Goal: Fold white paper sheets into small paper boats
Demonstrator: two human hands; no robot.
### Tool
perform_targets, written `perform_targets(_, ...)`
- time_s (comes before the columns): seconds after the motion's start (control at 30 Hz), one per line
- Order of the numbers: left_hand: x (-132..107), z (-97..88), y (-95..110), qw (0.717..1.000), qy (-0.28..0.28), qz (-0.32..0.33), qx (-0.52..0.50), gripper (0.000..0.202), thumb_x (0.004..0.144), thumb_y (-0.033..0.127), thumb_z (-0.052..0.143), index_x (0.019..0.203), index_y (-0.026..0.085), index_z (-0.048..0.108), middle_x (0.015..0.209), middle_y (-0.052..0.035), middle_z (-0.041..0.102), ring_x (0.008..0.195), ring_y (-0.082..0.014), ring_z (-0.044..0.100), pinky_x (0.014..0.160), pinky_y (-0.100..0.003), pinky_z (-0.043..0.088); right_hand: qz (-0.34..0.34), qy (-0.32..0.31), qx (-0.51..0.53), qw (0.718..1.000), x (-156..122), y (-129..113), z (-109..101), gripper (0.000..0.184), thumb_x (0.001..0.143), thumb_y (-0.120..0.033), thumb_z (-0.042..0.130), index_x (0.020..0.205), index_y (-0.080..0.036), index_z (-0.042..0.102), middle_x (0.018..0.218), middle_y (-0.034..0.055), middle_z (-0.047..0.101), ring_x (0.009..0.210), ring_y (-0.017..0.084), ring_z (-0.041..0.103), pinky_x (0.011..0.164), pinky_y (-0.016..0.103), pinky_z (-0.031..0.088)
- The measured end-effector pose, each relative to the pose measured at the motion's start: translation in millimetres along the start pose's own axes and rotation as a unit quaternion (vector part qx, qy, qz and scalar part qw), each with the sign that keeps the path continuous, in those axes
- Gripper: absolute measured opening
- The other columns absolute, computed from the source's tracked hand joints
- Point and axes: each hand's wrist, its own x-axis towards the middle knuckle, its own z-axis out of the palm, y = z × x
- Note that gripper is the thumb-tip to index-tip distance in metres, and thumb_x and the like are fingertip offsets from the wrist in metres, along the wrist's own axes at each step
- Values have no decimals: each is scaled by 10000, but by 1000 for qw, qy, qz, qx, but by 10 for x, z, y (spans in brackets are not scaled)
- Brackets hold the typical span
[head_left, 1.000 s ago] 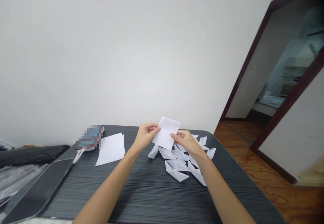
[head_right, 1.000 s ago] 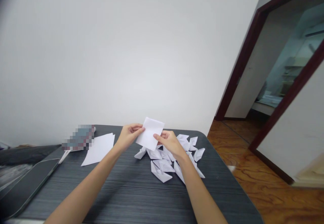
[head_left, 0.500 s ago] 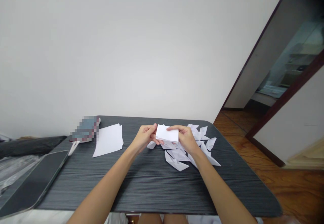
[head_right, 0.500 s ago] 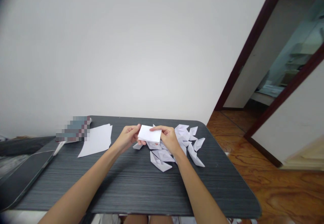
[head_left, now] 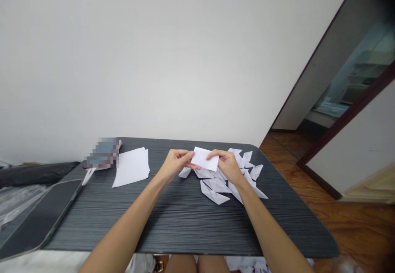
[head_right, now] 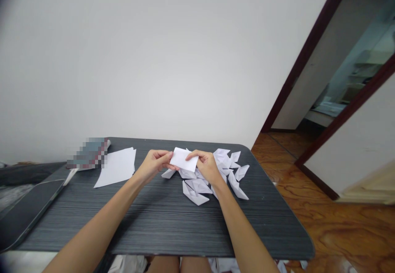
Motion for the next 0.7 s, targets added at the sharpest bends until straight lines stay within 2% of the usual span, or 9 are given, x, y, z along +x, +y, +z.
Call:
perform_targets(0.27,-21,5,39,998,5,-24,53,279,704,319,602,801,58,628,623,-92,676,611,-183,651,618,-267,529,0,5,-9,1000,-6,14,7,240,633,-55,446,631,-174,654,647,-4,609,629,105,526,549,196,375)
perform_targets(0.7,-29,3,47,998,-19,-42,42,267,662,291,643,802,64,632,679,-91,684,696,-194,652,731,-312,516,-32,-19,-12,999,-21,19,-44,235,651,-47,440,607,-172,634,652,-4,574,631,103,509,559,209,364)
